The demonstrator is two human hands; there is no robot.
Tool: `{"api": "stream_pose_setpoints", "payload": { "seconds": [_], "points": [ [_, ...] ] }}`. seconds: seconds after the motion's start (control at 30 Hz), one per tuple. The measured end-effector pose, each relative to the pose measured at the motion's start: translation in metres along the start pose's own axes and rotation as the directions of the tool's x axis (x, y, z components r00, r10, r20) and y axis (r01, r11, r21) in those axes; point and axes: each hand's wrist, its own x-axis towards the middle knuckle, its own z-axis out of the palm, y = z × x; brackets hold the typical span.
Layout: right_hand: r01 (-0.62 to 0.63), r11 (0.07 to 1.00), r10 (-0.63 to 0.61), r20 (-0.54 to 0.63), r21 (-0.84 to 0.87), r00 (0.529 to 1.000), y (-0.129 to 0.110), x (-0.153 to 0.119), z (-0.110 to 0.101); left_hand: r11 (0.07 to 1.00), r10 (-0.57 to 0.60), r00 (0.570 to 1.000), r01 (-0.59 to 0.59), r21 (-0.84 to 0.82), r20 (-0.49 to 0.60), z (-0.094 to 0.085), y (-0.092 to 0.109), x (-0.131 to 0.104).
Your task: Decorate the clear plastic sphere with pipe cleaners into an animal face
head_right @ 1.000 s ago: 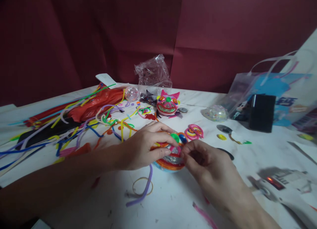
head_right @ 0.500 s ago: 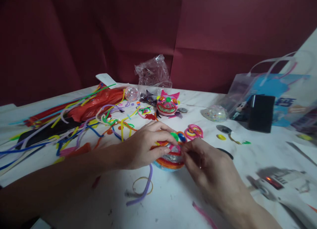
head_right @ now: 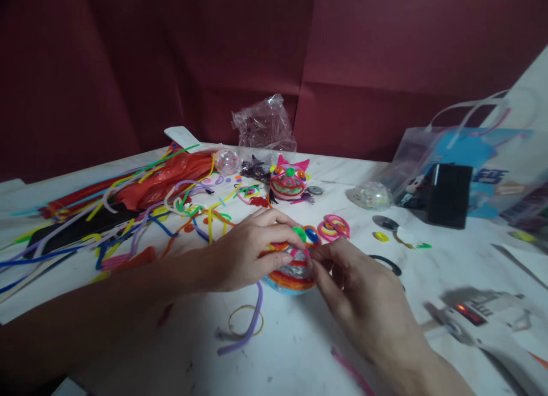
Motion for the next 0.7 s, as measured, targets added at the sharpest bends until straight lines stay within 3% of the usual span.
{"api": "stream_pose_setpoints", "payload": {
  "seconds": [0.1, 0.27, 0.47, 0.7],
  "points": [
    [0.039, 0.999, -0.040, 0.038, 0.017, 0.998, 0.004, -0.002, 0.001, 1.000, 0.002, 1.000, -0.002, 0.001, -0.003, 0.000, 0.001, 0.000],
    [0.164, 0.982, -0.170, -0.060, -0.096, 0.984, -0.006, 0.003, 0.001, 1.000, 0.010, 1.000, -0.010, 0.020, -0.002, 0.000, 0.002, 0.001],
    [0.230, 0.949, -0.251, -0.076, -0.216, 0.965, -0.010, 0.002, 0.003, 0.999, 0.010, 1.000, -0.010, 0.033, -0.002, 0.001, 0.001, -0.001],
    [0.338, 0.798, -0.408, -0.034, -0.499, 0.912, -0.014, -0.001, 0.003, 0.998, 0.005, 0.999, -0.003, 0.066, -0.032, 0.001, -0.003, -0.001]
  ]
}}
